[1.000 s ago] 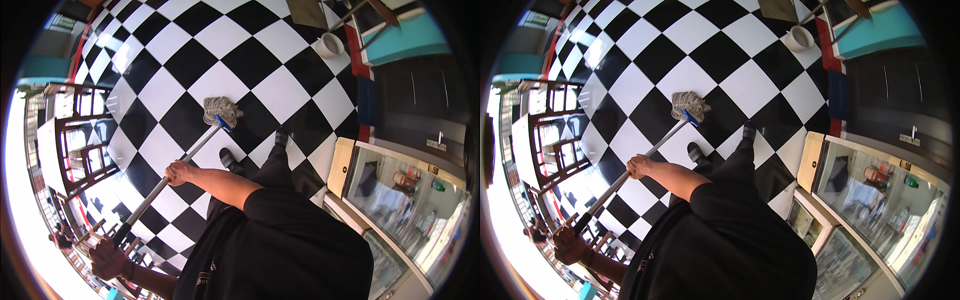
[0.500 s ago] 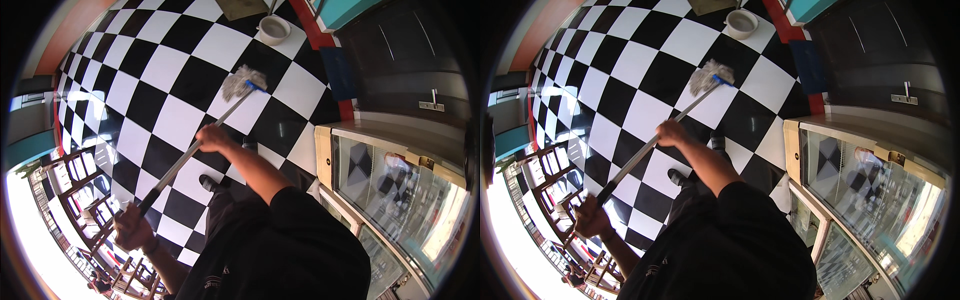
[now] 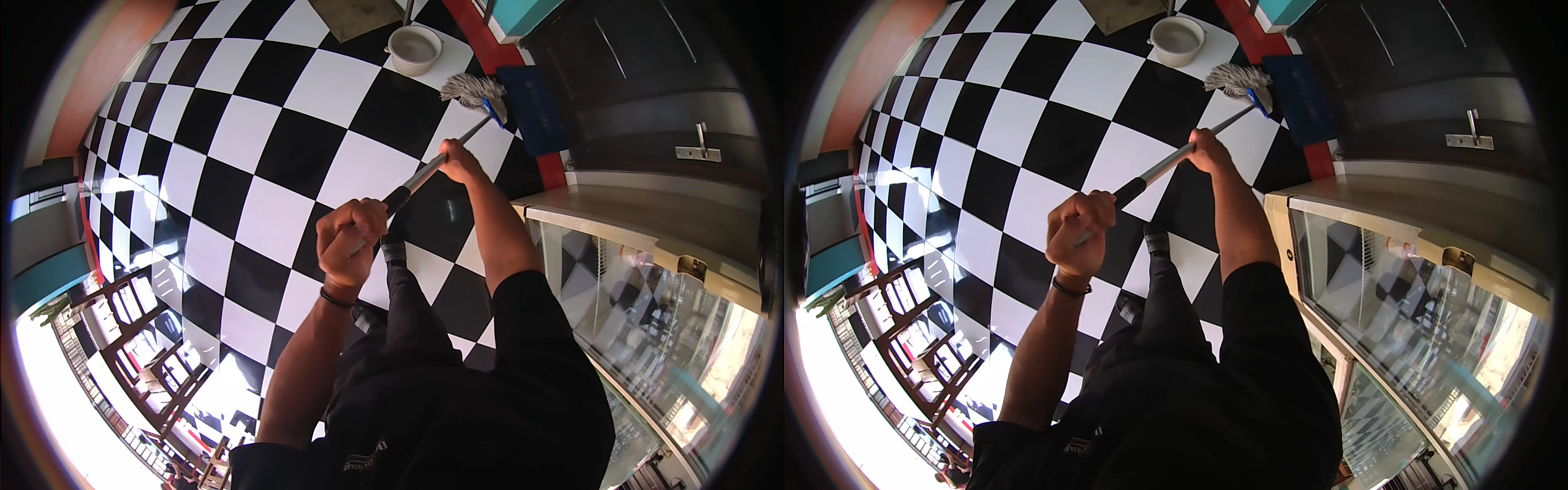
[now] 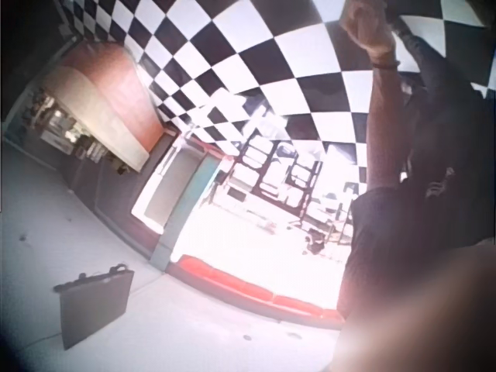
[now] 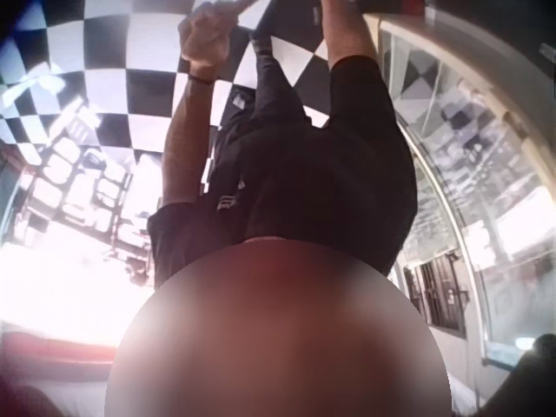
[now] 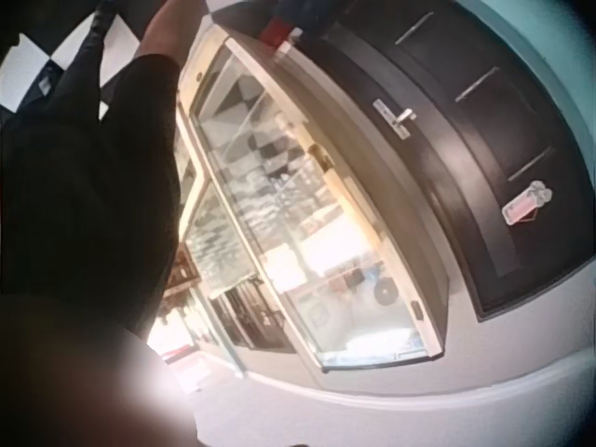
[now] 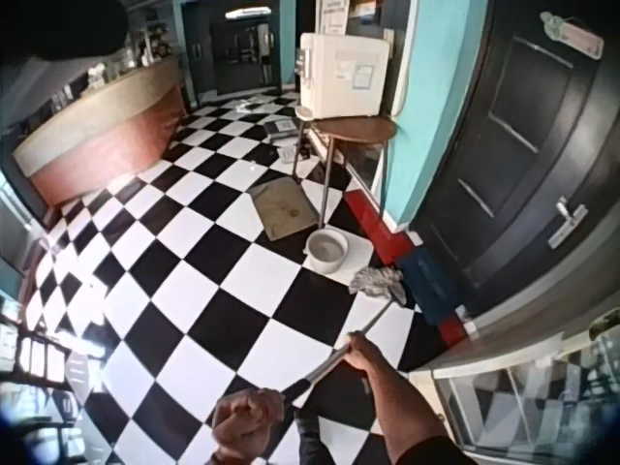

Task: The person mops the checkered floor, wrings the mop head in a bucket by hand, and then continues mopping the floor around wooden chairs and a glass case.

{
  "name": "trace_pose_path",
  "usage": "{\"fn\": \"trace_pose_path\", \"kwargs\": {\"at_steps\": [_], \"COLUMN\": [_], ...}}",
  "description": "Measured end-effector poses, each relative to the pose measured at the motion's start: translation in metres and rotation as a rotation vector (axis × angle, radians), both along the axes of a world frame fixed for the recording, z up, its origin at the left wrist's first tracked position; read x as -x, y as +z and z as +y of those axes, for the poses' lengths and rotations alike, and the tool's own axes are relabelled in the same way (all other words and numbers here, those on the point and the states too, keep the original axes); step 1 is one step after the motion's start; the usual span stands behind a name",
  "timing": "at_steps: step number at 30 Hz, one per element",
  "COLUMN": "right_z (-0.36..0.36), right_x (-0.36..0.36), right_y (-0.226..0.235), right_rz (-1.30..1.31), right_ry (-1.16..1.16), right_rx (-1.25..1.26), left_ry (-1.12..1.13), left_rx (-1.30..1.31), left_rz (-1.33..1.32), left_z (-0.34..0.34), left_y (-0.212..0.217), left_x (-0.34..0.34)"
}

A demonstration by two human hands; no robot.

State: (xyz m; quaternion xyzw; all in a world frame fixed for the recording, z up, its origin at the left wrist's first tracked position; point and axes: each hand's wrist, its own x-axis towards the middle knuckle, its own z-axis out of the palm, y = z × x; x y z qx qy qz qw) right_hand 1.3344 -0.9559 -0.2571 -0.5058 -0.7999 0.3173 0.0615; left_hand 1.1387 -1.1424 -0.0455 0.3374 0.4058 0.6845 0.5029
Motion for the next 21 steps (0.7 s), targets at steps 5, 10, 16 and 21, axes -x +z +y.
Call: {"fn": "trace_pose_path", "kwargs": {"at_steps": [5, 10, 16, 21], "right_z": [-0.092, -0.223, -0.402, -0.515], "right_x": [0.045, 0.106, 0.185, 0.239], "right_y": [0.005, 0.013, 0.078, 0.096], "right_rz": [-0.081, 0.025, 0.052, 0.152], "right_ry": [-0.018, 0.189, 0.419, 0.882], "right_rx": [0.056, -0.01, 0.153, 0.109], "left_ry": [0.065, 0.295, 0.441, 0.457], "left_rx": [0.041, -0.048, -0.052, 0.009], "left_rz": [-0.04, 0.231, 0.425, 0.631], "left_z": [-0.088, -0.233, -0.406, -0.513], "left_y": [0.024, 0.062, 0.137, 0.209], "left_x": [0.039, 0.067, 0.12, 0.117]}}
